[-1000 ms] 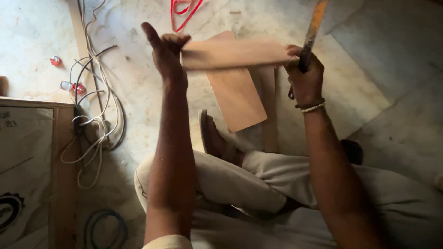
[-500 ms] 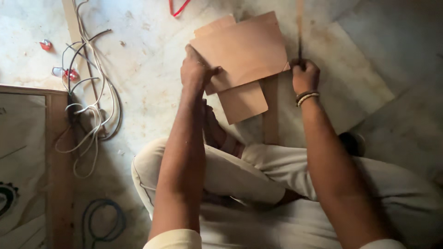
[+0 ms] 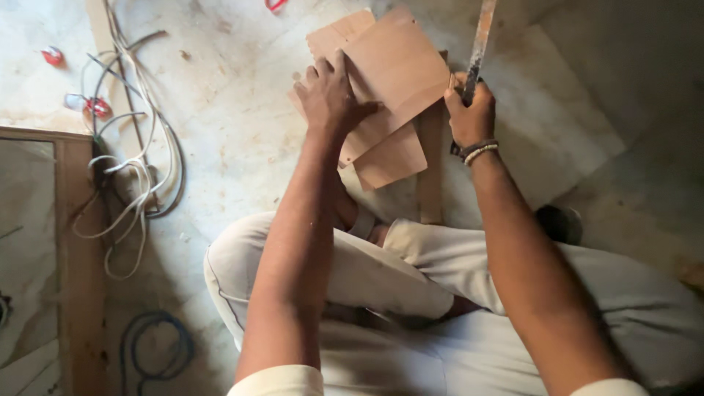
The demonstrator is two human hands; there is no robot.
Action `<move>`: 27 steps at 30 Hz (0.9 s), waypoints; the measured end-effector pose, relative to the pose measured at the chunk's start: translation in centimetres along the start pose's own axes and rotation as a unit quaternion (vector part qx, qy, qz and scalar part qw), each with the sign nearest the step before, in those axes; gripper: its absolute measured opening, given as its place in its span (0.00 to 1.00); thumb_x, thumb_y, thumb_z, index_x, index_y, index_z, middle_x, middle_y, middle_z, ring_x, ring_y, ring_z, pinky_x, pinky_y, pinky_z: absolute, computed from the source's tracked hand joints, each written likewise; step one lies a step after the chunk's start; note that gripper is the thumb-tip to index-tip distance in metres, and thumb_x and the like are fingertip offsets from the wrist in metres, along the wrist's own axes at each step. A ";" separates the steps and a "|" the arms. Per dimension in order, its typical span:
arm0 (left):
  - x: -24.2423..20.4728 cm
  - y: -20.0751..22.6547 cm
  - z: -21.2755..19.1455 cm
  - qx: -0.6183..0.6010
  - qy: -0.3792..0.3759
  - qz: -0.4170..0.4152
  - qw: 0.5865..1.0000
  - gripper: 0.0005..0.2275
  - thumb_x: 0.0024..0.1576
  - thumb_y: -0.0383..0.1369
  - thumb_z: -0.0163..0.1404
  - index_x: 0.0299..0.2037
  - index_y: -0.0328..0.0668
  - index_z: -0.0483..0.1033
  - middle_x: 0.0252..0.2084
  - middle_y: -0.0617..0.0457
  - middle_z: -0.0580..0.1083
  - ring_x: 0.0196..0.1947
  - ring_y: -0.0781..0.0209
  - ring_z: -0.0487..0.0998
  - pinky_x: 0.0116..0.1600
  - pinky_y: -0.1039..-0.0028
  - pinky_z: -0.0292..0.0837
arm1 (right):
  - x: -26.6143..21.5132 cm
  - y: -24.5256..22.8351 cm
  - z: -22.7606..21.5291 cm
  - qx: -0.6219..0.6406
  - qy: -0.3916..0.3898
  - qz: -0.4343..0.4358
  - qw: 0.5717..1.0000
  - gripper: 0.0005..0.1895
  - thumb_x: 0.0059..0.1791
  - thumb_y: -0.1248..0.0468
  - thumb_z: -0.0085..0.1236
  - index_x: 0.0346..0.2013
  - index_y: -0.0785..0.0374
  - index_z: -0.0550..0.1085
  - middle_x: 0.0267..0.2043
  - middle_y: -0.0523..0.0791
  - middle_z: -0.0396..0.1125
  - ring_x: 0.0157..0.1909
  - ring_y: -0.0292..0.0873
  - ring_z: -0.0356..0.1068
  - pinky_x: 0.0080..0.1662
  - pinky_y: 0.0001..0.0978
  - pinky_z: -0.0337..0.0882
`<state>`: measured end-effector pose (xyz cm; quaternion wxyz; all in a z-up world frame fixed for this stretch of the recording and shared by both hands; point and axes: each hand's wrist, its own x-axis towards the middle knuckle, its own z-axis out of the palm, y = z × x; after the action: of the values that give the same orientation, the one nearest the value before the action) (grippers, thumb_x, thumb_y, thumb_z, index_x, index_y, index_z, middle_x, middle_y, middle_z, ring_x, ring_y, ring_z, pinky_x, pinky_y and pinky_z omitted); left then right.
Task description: The person sits on the floor and uses a hand file to smooth the edges of a small wooden block. They hold the block with one hand and file the edges with the other, occasionally repositioning the wood to work on different sides.
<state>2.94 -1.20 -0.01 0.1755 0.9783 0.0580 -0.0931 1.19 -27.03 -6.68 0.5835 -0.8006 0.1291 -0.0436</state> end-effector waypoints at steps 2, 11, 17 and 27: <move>-0.6 1.1 -0.3 -0.010 -0.058 -0.061 0.996 0.53 0.35 0.56 0.69 0.71 0.47 0.56 0.67 0.41 0.65 0.66 0.40 0.68 0.66 0.41 0.60 | 0.1 0.9 -0.2 -0.028 -0.001 -0.051 0.998 0.12 0.51 0.64 0.61 0.47 0.66 0.75 0.35 0.40 0.70 0.32 0.34 0.68 0.36 0.30 0.71; -0.4 3.6 2.1 -0.020 0.110 0.101 0.989 0.52 0.43 0.64 0.61 0.73 0.43 0.52 0.75 0.30 0.47 0.74 0.25 0.44 0.69 0.27 0.36 | -3.1 2.2 0.8 -0.210 0.033 -0.116 0.970 0.07 0.58 0.66 0.43 0.45 0.66 0.68 0.42 0.58 0.73 0.45 0.63 0.73 0.46 0.54 0.71; -1.4 4.0 4.7 -0.019 0.129 0.081 0.988 0.50 0.51 0.70 0.49 0.76 0.48 0.47 0.77 0.27 0.42 0.77 0.27 0.40 0.75 0.34 0.28 | -3.5 3.1 1.7 -0.311 0.015 -0.132 0.941 0.09 0.56 0.66 0.45 0.48 0.68 0.64 0.39 0.63 0.71 0.43 0.71 0.70 0.43 0.63 0.67; -1.1 4.4 4.2 -0.018 0.082 0.038 0.996 0.50 0.48 0.71 0.49 0.77 0.55 0.46 0.77 0.30 0.43 0.78 0.28 0.39 0.74 0.33 0.26 | -2.7 2.8 1.9 -0.353 0.018 -0.113 0.929 0.17 0.56 0.64 0.46 0.57 0.71 0.63 0.39 0.64 0.72 0.41 0.71 0.71 0.42 0.63 0.68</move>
<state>1.79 -6.88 -2.22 0.1915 0.9808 0.0364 -0.0043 -1.41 -25.37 -9.74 0.2520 -0.9632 0.0552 -0.0754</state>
